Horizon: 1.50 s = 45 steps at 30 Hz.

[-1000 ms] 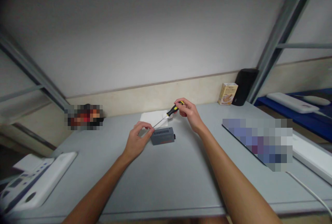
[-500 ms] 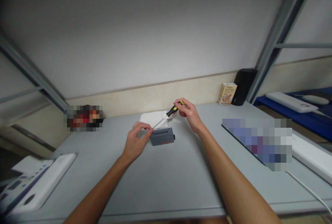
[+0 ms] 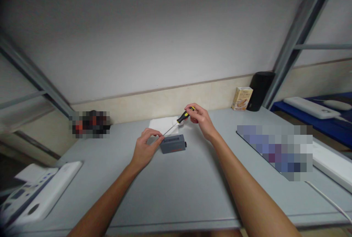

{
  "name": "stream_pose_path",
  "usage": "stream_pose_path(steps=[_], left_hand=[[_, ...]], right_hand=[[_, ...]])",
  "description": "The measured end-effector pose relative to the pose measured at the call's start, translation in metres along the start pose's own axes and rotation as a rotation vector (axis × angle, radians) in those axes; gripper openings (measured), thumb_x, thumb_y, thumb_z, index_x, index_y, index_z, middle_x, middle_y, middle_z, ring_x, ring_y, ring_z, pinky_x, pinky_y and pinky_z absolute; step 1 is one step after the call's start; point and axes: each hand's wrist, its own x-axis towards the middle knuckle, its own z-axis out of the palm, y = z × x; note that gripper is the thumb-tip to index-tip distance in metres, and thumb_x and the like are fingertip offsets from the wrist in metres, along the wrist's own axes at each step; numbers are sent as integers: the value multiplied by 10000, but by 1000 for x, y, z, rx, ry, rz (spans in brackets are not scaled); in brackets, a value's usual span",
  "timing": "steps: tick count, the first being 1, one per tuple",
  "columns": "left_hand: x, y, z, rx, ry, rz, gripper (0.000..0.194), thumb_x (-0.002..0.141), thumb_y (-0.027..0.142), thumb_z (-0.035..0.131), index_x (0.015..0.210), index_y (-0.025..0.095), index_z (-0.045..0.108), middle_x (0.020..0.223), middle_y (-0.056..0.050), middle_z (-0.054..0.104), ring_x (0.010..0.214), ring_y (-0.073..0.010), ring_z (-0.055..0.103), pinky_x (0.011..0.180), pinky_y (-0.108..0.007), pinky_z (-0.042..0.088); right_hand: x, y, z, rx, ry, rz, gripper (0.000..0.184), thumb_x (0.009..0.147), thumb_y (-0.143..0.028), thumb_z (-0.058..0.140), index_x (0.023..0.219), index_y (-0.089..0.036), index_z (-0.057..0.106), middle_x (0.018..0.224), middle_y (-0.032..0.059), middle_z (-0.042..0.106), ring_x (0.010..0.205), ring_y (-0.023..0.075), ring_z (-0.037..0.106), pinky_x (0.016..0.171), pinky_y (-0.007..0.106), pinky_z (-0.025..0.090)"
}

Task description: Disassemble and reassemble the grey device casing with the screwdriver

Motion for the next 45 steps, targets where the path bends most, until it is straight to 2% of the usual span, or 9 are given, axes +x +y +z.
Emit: stream_pose_path(steps=[4,9,15,22,29,35,37,41,45], left_hand=[[-2,-1,2,-20,-5,-22,87,895,309,735,942,240,710,940,-31,737,946,-220,635,907,-376,451],[-7,1,4,-32,-110,-25,299,861,339,778,1126,254,669,1094,-39,721,1041,-227,639,968,-392,437],[-10,1,8,-39,-188,-83,249,889,312,744,1123,268,675,1145,-42,730,1100,-238,647,1040,-442,422],[-9,-3,9,-43,-185,-70,197,896,294,733,1090,267,709,1119,-34,750,1082,-233,659,1030,-431,434],[-10,-4,11,-70,-185,-53,183,885,280,755,1065,260,735,1088,-22,767,1037,-218,677,985,-390,454],[-9,-4,11,-59,-188,-27,192,880,283,763,1069,258,739,1074,-25,769,1017,-216,682,970,-384,465],[-8,-4,10,-59,-188,-14,187,884,281,760,1067,252,736,1067,-26,766,1014,-213,680,967,-379,464],[-8,-5,10,-59,-189,29,182,897,292,747,1070,241,726,1050,-34,759,997,-208,675,947,-367,470],[-9,-7,10,-55,-195,53,173,912,321,729,1064,239,720,1050,-44,754,998,-214,670,959,-378,467]], right_hand=[[0,-1,-3,-20,19,-23,243,836,-438,716,935,-221,669,604,-34,458,524,118,345,517,285,187],[0,-10,-15,-49,192,-157,229,874,-448,669,855,-222,638,681,-12,429,567,124,356,511,281,213],[-1,-16,-22,-126,265,-233,249,880,-460,655,813,-223,620,691,-4,403,585,133,335,494,277,202],[-2,-18,-19,-189,208,-241,238,886,-453,669,852,-218,648,724,9,462,615,141,389,509,270,267],[-9,-40,-7,-135,-31,-246,378,914,-395,657,1269,-268,686,909,32,610,712,162,492,593,287,363],[-13,-48,8,-123,-184,-258,304,966,-412,612,1228,-270,670,1024,64,687,859,194,580,678,299,422],[-11,-46,8,-151,-138,-286,300,940,-432,652,1182,-257,665,1033,61,667,874,191,581,692,294,433],[0,-26,0,-256,149,-313,367,842,-503,748,1062,-230,638,840,1,572,730,147,508,631,265,398],[8,3,-7,-247,303,-38,447,825,-618,697,999,-211,634,612,-55,471,536,106,383,495,243,275]])
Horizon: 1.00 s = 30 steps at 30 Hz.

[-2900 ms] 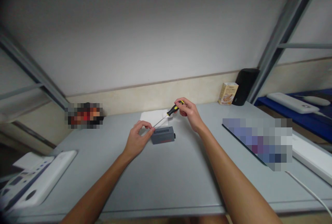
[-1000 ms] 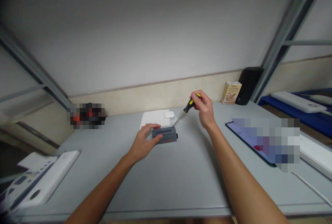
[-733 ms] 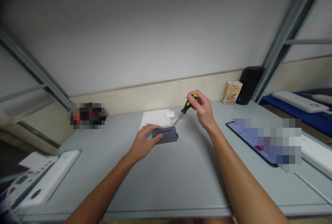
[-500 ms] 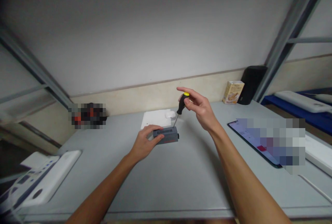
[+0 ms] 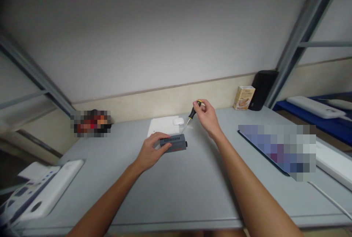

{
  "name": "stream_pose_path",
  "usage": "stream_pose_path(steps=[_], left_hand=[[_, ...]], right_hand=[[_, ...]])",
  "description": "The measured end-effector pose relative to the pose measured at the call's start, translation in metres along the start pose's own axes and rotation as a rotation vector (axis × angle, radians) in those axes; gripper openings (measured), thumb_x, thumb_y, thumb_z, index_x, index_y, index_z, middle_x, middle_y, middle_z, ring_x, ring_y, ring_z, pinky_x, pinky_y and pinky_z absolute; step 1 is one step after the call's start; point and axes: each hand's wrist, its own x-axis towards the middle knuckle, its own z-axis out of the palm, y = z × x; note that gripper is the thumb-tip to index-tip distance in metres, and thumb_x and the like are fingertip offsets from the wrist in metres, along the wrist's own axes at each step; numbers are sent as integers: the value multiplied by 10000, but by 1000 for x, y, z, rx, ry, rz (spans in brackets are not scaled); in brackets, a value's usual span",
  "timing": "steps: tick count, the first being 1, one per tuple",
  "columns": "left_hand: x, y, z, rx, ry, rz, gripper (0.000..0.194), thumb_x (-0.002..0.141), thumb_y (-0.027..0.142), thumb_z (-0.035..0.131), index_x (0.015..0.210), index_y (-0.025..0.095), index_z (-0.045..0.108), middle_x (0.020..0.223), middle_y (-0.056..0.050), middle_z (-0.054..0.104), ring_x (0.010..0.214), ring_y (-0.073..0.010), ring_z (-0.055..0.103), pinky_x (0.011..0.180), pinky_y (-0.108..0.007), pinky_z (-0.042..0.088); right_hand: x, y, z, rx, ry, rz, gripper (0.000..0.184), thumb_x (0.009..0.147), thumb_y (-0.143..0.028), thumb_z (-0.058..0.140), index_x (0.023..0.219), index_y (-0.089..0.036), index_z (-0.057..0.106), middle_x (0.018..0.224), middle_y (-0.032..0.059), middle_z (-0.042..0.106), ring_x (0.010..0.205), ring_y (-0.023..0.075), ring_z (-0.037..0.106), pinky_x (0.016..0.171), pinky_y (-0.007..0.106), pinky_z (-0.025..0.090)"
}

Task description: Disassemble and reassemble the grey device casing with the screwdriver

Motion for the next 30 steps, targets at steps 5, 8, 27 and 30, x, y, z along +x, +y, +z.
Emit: stream_pose_path(steps=[5,8,27,30], left_hand=[[-1,1,-4,-7,-15,-9,237,928,358,699,1131,236,694,1101,-60,734,1032,-216,653,954,-363,478],[1,-3,-14,-6,95,-64,252,1001,356,562,1189,218,660,1114,-71,714,1024,-203,647,918,-337,489],[-1,-77,-27,542,204,-259,232,881,177,586,1049,199,745,999,-96,672,1006,-287,589,963,-474,496],[-1,-77,-27,535,200,-255,209,894,248,635,1064,208,751,996,-97,667,1001,-291,583,950,-479,496]], right_hand=[[-5,24,16,112,-72,306,502,756,-640,721,983,-198,653,585,-28,573,470,96,397,452,227,256],[-12,31,27,165,-101,330,486,774,-621,702,1017,-207,633,697,10,685,458,87,391,443,224,257],[-36,42,51,105,-404,325,518,773,-532,751,1149,-184,672,741,-18,657,530,94,476,489,224,318],[-35,40,50,110,-387,328,489,799,-519,734,1157,-191,672,774,-4,691,518,89,466,495,224,320]])
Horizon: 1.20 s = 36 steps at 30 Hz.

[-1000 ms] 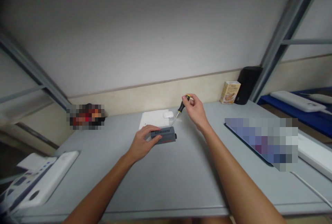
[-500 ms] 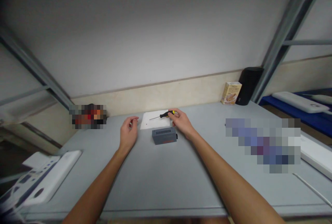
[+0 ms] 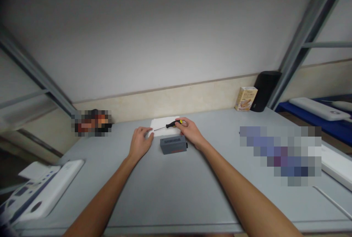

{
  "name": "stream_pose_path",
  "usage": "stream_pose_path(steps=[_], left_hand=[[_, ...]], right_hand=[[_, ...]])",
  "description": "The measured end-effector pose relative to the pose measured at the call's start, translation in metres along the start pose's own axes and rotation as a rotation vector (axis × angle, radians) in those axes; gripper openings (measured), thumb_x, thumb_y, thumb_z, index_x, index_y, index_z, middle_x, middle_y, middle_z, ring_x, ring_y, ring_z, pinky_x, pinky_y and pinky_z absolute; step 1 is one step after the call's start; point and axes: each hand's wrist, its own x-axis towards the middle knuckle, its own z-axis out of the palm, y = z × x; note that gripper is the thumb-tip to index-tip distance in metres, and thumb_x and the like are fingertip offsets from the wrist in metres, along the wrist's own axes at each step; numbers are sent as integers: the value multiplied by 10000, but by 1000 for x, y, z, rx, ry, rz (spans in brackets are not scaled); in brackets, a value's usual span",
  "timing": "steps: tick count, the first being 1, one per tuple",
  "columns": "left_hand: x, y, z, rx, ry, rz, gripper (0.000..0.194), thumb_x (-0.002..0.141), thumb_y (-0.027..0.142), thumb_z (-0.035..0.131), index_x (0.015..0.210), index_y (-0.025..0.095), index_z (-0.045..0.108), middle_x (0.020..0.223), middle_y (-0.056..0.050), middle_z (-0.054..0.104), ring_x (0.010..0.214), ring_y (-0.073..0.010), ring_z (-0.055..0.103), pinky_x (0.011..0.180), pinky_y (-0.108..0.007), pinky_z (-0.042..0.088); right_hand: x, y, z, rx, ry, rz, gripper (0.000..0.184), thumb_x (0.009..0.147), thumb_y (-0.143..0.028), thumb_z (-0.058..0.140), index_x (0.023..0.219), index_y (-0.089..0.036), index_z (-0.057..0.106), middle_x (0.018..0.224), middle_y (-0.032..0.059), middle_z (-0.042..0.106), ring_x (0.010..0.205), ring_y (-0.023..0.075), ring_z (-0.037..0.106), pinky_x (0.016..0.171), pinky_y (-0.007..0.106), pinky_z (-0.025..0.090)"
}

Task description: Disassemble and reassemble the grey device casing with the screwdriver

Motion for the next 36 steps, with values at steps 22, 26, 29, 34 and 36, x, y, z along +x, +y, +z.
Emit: stream_pose_path(steps=[22,26,29,34,36], left_hand=[[3,3,-5,-124,-46,76,154,969,251,600,1015,213,741,1022,-67,724,1005,-259,587,942,-424,472],[3,7,-10,-41,-60,111,132,962,242,615,999,229,741,1013,-64,716,1003,-266,577,914,-417,461],[3,13,-19,24,-70,161,141,973,250,605,1009,237,740,1019,-70,715,1007,-278,564,884,-420,448],[5,24,-29,-64,-79,239,158,997,268,580,1025,236,732,1027,-60,736,1018,-268,565,917,-427,437],[5,29,-29,-194,-57,232,164,992,299,598,1083,238,719,1081,-56,739,1053,-254,577,963,-424,443]], right_hand=[[-3,-11,-4,-5,10,-23,490,801,-523,730,1138,-171,682,741,-4,690,493,82,431,491,228,292],[-3,-12,-4,-41,-2,-79,479,811,-544,715,1110,-171,682,658,-32,621,486,88,429,482,231,295],[-3,-16,-3,-70,-23,-149,474,822,-551,707,1101,-169,675,657,-28,615,494,93,438,484,234,306],[-5,-29,-4,-93,4,-291,440,858,-544,681,1094,-173,656,780,27,689,520,87,456,491,230,307],[-7,-37,-6,-88,64,-340,419,872,-544,668,1071,-176,653,810,43,701,529,90,460,485,230,309]])
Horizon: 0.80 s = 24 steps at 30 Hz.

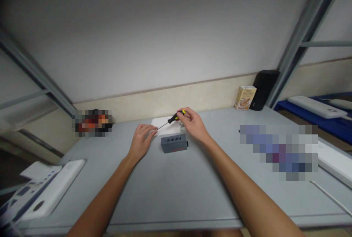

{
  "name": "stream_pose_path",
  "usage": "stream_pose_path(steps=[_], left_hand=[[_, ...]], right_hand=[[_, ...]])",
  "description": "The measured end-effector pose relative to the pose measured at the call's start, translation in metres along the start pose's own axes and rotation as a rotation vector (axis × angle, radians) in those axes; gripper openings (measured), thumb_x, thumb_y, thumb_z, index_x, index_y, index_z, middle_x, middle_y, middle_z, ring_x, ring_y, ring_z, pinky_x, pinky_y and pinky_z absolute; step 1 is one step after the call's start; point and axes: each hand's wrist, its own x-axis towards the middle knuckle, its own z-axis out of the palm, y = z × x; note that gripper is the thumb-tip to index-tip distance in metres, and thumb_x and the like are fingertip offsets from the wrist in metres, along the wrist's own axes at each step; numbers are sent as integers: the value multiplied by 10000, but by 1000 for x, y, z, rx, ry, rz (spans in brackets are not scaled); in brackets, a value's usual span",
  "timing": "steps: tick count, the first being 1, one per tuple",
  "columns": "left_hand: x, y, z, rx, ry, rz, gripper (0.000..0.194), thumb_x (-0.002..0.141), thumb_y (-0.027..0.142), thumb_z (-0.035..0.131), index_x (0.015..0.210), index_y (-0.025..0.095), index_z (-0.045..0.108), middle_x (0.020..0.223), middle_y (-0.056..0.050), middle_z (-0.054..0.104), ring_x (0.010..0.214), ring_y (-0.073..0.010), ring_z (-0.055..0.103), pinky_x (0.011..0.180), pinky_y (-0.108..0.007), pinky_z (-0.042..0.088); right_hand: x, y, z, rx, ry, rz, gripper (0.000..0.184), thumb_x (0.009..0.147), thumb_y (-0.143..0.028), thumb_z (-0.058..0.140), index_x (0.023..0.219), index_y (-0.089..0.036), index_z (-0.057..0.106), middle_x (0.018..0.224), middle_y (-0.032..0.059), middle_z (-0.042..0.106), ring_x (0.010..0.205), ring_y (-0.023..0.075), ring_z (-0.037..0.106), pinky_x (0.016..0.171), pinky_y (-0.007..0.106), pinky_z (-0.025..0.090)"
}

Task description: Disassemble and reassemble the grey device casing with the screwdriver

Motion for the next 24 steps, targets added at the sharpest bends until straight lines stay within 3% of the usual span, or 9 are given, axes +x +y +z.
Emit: stream_pose_path(steps=[4,8,13,24], left_hand=[[-1,13,3,-247,62,-100,267,1031,347,510,1196,220,676,1121,-76,726,1067,-221,620,953,-378,473],[-5,27,0,-448,-83,-167,310,1037,378,471,1150,196,694,1045,-78,734,998,-211,665,912,-343,485],[-7,32,0,-595,-204,-171,261,997,344,522,1051,198,731,1034,-75,742,986,-231,674,889,-340,494],[-9,28,5,-644,-224,-223,227,943,364,602,980,183,735,945,-67,722,896,-220,640,815,-319,481]], right_hand=[[2,-17,-11,-3,188,-71,387,899,-566,636,997,-191,654,710,14,652,514,100,441,469,237,302],[4,-25,-22,23,304,-127,357,904,-553,643,952,-200,661,631,-15,576,524,109,456,484,236,328],[2,-27,-20,19,269,-135,360,880,-563,669,888,-203,659,663,-13,561,565,117,504,520,243,385],[-3,-35,-10,-21,187,-128,383,871,-584,666,873,-202,639,696,-3,587,594,125,539,557,247,449]])
